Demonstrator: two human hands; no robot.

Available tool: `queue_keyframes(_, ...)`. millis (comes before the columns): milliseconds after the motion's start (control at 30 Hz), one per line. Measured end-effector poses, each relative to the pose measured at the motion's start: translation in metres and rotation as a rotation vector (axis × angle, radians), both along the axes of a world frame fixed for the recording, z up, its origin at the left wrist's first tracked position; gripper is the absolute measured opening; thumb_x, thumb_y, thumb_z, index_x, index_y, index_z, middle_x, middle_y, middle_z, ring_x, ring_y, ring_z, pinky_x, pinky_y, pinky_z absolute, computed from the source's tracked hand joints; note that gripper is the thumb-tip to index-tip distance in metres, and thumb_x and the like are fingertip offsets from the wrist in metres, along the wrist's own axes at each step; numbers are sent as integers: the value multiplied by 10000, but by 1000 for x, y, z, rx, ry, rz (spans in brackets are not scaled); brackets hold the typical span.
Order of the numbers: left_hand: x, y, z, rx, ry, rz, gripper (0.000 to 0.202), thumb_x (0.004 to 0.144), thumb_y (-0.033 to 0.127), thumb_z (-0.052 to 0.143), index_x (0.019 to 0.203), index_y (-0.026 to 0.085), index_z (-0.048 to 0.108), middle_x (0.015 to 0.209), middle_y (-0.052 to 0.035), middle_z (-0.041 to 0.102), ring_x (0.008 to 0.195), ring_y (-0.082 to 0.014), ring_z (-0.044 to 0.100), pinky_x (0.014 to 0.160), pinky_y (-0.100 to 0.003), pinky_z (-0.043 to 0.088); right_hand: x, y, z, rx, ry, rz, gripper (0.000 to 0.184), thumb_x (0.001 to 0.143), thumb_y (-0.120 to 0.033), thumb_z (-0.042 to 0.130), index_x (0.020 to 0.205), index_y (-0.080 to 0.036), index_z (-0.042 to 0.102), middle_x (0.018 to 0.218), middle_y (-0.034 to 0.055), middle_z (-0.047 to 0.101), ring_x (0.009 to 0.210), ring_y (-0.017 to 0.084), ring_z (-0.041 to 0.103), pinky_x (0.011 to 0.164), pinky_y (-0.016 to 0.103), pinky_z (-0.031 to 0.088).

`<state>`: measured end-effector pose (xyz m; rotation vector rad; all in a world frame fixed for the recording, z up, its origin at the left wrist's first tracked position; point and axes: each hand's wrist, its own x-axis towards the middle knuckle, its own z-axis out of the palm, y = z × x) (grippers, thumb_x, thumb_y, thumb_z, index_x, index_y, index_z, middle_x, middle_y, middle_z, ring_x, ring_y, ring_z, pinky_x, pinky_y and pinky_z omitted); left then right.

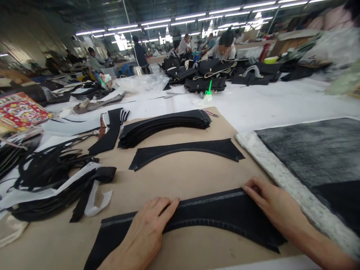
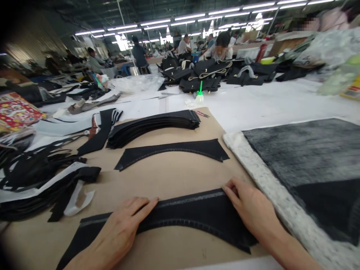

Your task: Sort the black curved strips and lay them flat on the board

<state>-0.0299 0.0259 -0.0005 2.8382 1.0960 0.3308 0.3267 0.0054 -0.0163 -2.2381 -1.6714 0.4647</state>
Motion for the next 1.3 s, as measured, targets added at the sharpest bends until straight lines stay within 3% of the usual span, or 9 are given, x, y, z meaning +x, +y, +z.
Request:
queue_keyframes(133,8,-1,-8,119,87,-46,608,808,4,371,1372,223,436,1079,-57,606,928,-200,551,807,-326,495,-2,0,4,31,9,6,167,878,-406,446,799,-261,470,659,-21,615,629,204,614,575,298,356)
queue_keyframes(367,15,-6,-1,227,181,-52,699,722,-32,405,1380,206,412,1033,-29,615,883,-180,538,784,-293,452,6,2,8,99,11,48,53,871,-273,477,866,-254,427,589,-65,541,562,179,586,561,282,393)
queue_keyframes(500,19,-8,-2,235,216,-36,671,722,-27,420,1352,204,435,1019,-26,615,885,-189,532,791,-307,442,-12,-1,23,173,-1,135,160,930,-236,377,972,-237,532,849,25,630,730,194,623,665,322,457)
queue_keyframes(600,21,-11,-5,232,228,-25,638,739,-6,429,1347,188,436,1021,-35,610,881,-200,530,805,-330,446,-53,-6,31,239,-4,386,281,966,-225,359,1155,-280,560,1185,49,584,1052,212,568,918,375,428)
queue_keyframes(700,23,-14,-7,221,234,-4,625,752,10,434,1355,171,420,1045,-47,603,917,-217,530,838,-355,449,-96,-11,27,298,-68,711,329,967,-225,426,1279,-277,518,1280,27,573,1138,220,524,994,405,401)
queue_keyframes(767,24,-16,-7,216,237,9,626,753,10,431,1360,164,413,1045,-53,601,932,-227,531,846,-366,451,-108,-14,19,333,-128,775,336,970,-253,450,1299,-236,513,1288,26,587,1159,219,518,1022,409,393)
queue_keyframes(867,24,-18,-7,207,232,15,634,744,3,430,1362,144,410,1024,-66,601,910,-235,535,827,-375,463,-92,-19,6,375,-258,763,344,981,-236,418,1309,-211,519,1311,31,585,1188,220,509,1037,419,385)
queue_keyframes(1133,25,-21,-4,210,199,41,632,735,-25,412,1348,129,428,1007,-80,596,899,-237,552,821,-386,487,5,-34,-3,398,-465,628,367,988,-289,367,1294,-191,546,1252,77,611,1100,234,567,951,413,448)
queue_keyframes(1300,26,-23,-11,224,189,67,624,744,-24,418,1343,145,440,1027,-96,601,922,-248,564,827,-396,499,-23,-26,14,457,-509,534,331,985,-233,344,1135,-156,629,1096,99,665,976,249,605,866,426,476)
